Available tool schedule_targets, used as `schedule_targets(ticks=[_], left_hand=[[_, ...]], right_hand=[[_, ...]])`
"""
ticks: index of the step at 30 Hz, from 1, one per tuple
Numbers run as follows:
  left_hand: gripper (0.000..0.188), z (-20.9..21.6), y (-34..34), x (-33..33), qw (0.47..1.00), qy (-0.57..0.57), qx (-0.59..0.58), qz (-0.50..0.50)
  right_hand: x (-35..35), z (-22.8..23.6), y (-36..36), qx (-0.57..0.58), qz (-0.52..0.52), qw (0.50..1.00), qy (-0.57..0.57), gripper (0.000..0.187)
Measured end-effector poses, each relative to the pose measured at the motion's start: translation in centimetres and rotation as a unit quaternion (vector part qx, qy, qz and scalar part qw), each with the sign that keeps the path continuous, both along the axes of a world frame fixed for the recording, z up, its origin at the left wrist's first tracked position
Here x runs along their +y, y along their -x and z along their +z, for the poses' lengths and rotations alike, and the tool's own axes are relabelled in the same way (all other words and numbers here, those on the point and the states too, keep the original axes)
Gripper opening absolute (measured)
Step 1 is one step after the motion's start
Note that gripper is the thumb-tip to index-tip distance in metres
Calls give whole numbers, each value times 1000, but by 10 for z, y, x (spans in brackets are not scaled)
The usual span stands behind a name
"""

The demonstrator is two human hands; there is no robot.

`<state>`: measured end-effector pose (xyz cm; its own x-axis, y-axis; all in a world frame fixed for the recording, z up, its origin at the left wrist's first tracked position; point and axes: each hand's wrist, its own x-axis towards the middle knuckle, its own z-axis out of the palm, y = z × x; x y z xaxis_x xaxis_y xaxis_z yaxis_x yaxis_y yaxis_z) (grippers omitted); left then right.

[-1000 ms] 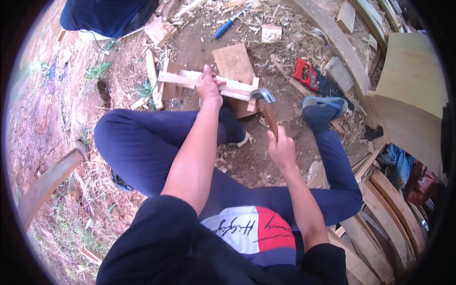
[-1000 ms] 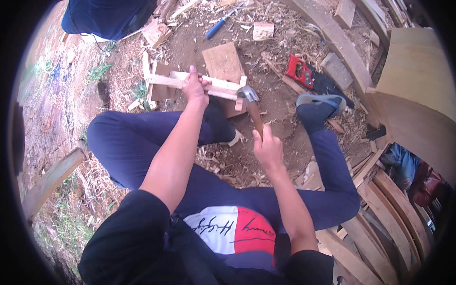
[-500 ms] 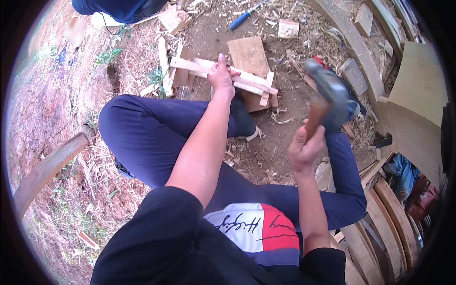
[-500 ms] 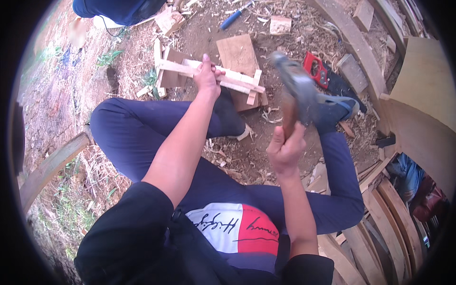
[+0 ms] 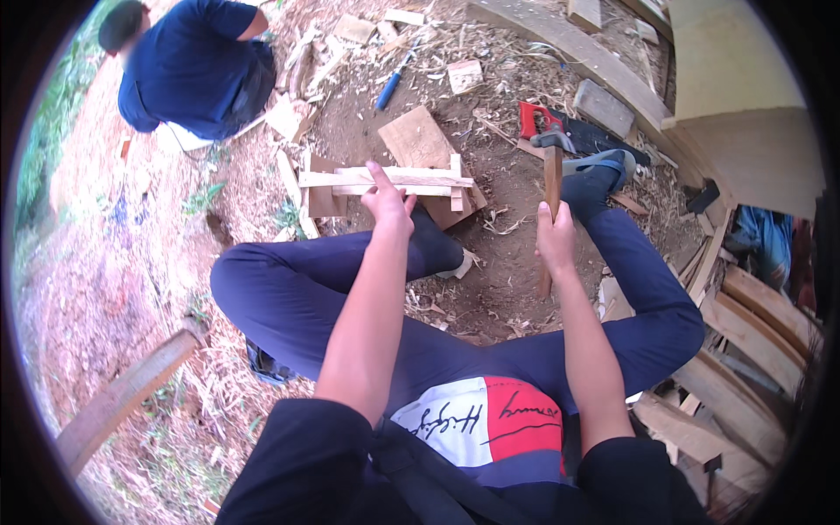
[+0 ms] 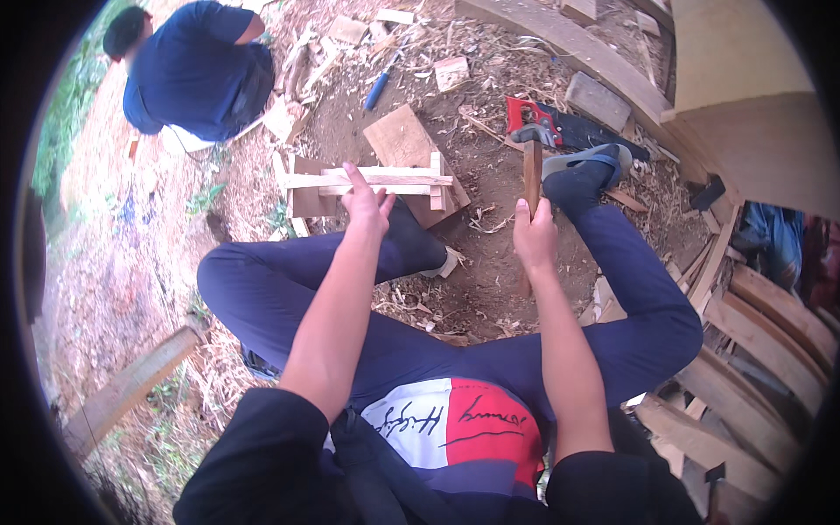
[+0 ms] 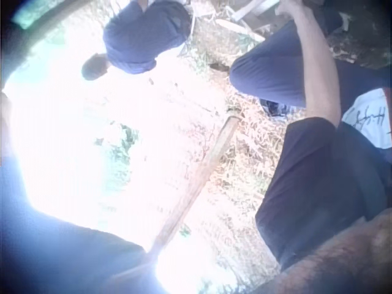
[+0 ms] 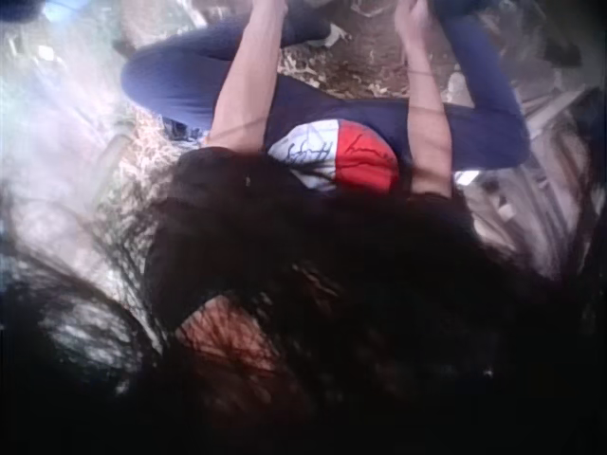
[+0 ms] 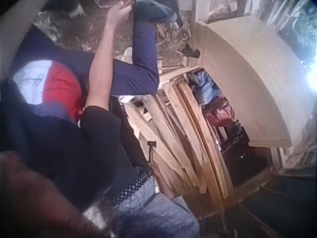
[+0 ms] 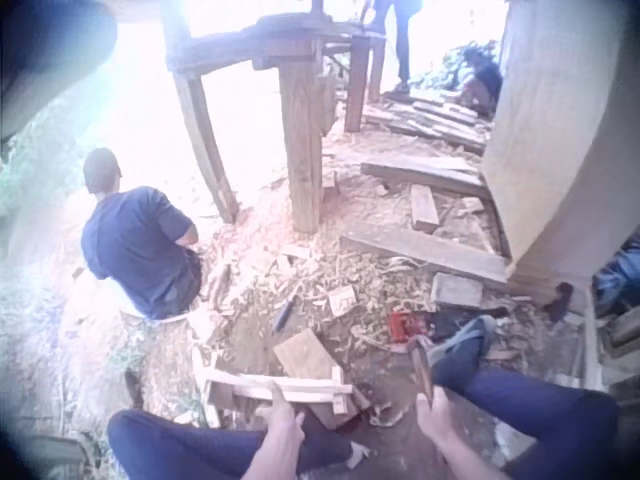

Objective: The person sits on the ground and assembles a small wooden frame using a hammer to drive nails into the wood. They repeatedly adjust the pieces, hammer nails, and inspect the joints. Later, they use a red hand saw to cut a piece of wood and a chisel to shape it.

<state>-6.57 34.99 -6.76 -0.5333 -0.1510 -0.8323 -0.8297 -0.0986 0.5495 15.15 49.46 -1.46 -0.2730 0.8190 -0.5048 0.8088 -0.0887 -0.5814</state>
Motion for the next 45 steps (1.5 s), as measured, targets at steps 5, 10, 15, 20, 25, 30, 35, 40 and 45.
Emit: schedule_targets(ticks=[5, 10, 15, 20, 25, 30, 35, 40, 45], left_hand=[[61, 27, -25, 3, 700, 388, 451, -394], [84, 17, 58, 18, 315, 297, 364, -825], [55, 32, 84, 8, 269, 288, 326, -859], [37, 80, 118, -2, 575, 114, 435, -683], [36, 150, 140, -22, 660, 12, 578, -479], [41, 188, 105, -23, 751, -179, 535, -343], [47, 187, 57, -22, 832, -308, 340, -313], [48, 181, 46, -19, 829, -338, 271, -355], [47, 173, 48, -19, 836, -334, 265, -345]], right_hand=[[8, -20, -48, -283, 122, 951, -30, 32], [-1, -8, -55, -306, 179, 934, 52, 38], [2, -18, -56, -266, 179, 941, 105, 43], [3, -26, -59, -252, 182, 939, 147, 42], [-17, -4, -38, -194, 191, 959, -83, 50], [0, -21, -21, 209, 72, 975, -19, 57], [-18, 76, -19, 370, -115, 824, 413, 72], [-12, 83, -26, 367, -29, 775, 514, 66], [-19, 82, -23, 360, 23, 743, 564, 48]])
